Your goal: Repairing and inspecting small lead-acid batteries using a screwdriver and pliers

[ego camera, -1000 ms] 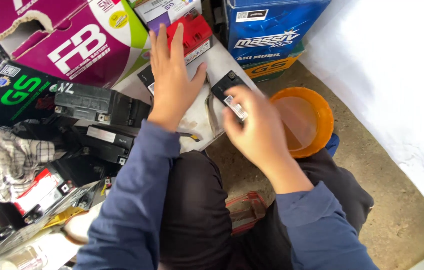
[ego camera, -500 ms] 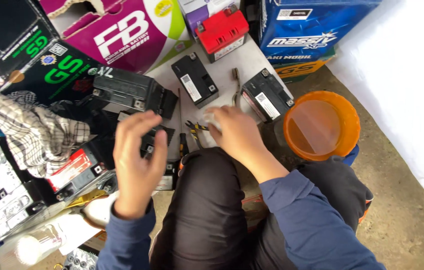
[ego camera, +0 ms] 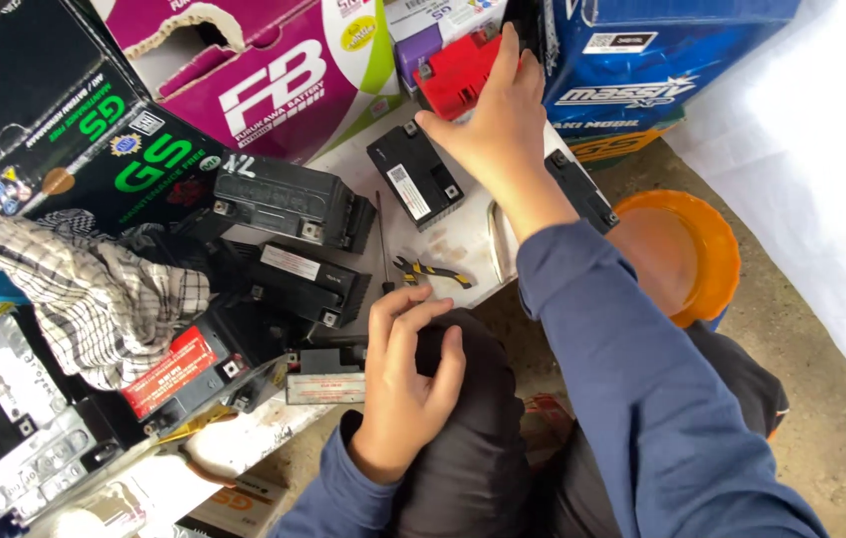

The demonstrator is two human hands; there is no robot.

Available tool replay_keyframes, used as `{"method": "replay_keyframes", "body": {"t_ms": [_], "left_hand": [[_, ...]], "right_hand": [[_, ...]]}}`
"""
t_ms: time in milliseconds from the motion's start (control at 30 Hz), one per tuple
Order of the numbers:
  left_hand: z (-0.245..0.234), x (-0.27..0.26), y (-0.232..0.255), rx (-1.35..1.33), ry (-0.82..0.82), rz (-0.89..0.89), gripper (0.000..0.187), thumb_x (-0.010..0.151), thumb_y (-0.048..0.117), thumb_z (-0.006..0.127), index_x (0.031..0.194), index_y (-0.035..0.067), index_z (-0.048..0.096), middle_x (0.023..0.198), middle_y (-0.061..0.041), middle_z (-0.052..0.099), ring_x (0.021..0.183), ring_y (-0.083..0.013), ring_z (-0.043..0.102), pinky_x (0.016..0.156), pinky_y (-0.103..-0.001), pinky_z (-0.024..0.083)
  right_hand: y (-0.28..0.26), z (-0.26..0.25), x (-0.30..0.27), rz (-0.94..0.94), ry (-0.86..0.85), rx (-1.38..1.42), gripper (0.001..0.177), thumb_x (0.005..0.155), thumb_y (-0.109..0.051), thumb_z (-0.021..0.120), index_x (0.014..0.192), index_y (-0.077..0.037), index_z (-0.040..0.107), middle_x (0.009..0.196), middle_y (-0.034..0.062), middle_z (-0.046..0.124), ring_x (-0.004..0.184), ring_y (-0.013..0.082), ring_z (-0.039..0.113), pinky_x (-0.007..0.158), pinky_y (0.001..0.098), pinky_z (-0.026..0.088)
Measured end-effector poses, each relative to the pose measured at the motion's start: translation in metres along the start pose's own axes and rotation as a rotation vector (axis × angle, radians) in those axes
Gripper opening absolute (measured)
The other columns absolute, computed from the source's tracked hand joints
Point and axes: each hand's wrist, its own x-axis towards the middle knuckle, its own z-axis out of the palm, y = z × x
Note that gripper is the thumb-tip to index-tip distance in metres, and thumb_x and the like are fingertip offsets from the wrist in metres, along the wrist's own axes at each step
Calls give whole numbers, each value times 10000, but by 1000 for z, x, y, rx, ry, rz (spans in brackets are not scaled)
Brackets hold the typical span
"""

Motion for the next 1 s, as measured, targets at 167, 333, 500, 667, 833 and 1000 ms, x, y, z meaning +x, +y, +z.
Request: {"method": "replay_keyframes", "body": {"t_ms": [167,333,500,667,833,1000], "left_hand": [[-1,-1,-4,7,9,0,248,956,58,630,1200,20,611,1221,-202,547,1193,-343,606,1088,-441,502],[-2,0,-7,-4,18,-5,242,949,57,625,1188,25,615,1196,-199,558,1173,-340,618,1073,-435,509],[-1,2,-11,-10,33,4,233,943,42,625,1175,25,608,1179,-194,558,1153,-334,626,1064,-434,520],[-1,4,-12,-17,73,11,223,933,24,621,1155,18,612,1167,-190,563,1147,-331,627,1056,-426,517],[0,3,-10,-16,115,15,254,924,30,638,1171,17,581,1185,-195,544,1162,-330,618,1065,-427,514],[0,-6,-13,60,197,46,547,892,143,784,1325,5,480,1361,-232,465,1370,-398,495,1195,-500,419]], "right_hand": [[4,19,21,51,-40,-72,1293,687,-589,1019,1554,-153,164,1496,257,364,1361,453,436,1033,567,457],[11,37,25,35,31,-9,1380,639,-540,1078,1577,-176,134,1478,264,343,1342,464,452,1101,513,429],[3,22,20,25,64,173,1148,627,-345,1014,1502,-227,280,1349,201,388,1225,400,539,1026,447,520],[-15,-24,11,82,4,308,997,650,-229,977,1431,-201,359,1352,206,400,1228,351,557,1018,405,567],[-27,-75,-22,-59,47,389,986,679,-167,1029,1402,-152,358,1356,215,363,1201,373,612,1070,430,551],[-44,-127,-89,-391,194,390,899,724,-92,969,1402,1,387,1360,195,439,1260,331,506,1120,413,413]]}}
